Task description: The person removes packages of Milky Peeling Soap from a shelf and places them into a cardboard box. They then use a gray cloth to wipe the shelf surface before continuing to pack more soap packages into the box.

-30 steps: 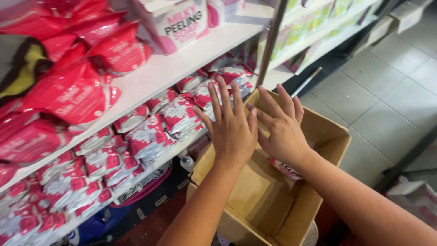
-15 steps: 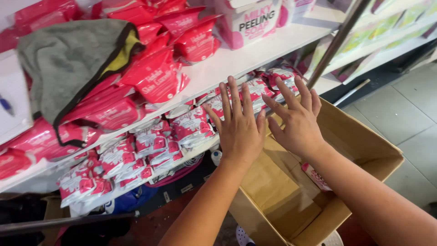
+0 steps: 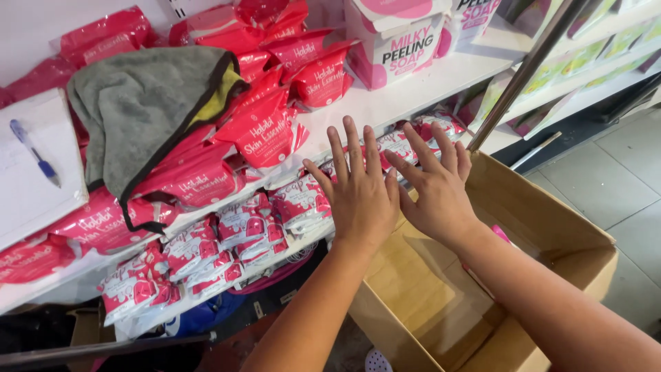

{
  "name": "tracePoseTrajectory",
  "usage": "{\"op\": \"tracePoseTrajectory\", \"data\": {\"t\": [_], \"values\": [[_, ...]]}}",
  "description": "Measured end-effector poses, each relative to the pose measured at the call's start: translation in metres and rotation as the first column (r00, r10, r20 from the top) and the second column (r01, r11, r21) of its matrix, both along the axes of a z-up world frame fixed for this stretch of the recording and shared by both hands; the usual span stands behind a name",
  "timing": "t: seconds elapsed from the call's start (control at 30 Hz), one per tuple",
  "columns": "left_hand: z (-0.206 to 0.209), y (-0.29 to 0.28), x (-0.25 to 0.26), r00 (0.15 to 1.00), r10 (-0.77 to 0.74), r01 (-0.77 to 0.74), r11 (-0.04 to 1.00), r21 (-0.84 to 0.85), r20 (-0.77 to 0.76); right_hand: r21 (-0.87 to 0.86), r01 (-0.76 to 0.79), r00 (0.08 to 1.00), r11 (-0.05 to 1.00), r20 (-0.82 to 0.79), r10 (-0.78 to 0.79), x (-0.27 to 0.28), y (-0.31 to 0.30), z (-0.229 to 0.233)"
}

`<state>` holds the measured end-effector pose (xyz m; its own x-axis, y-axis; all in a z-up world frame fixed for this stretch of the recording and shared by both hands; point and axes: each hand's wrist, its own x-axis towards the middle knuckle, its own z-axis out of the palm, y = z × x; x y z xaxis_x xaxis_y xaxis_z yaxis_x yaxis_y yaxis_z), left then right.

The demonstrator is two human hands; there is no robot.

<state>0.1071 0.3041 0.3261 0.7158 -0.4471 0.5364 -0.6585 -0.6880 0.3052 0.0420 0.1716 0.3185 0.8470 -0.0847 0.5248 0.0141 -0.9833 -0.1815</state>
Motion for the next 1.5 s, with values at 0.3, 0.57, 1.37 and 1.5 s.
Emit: {"op": "tracePoseTrajectory", "data": {"t": [0.3, 0.57, 1.37, 1.5], "values": [[0.009, -0.01, 0.013, 0.999, 0.043, -0.042, 0.998, -0.055, 0.016, -0.034, -0.023, 0.999, 0.999, 0.027, 0.024, 0.015, 0.001, 0.019], [0.034, -0.029, 0.02, 1.0, 0.0, -0.001, 0.999, -0.035, -0.027, -0.035, 0.027, 0.998, 0.999, 0.05, -0.025, 0.011, -0.02, 0.035], [0.041, -0.148, 0.008, 0.985, 0.099, -0.134, 0.953, -0.271, -0.139, 0.007, -0.311, 0.944, 0.95, 0.116, 0.308, 0.074, -0.21, 0.033], [0.032, -0.176, 0.025, 0.988, 0.129, -0.152, 0.929, -0.339, -0.089, 0.067, -0.413, 0.905, 0.908, 0.144, 0.401, 0.089, -0.232, 0.034]]}}
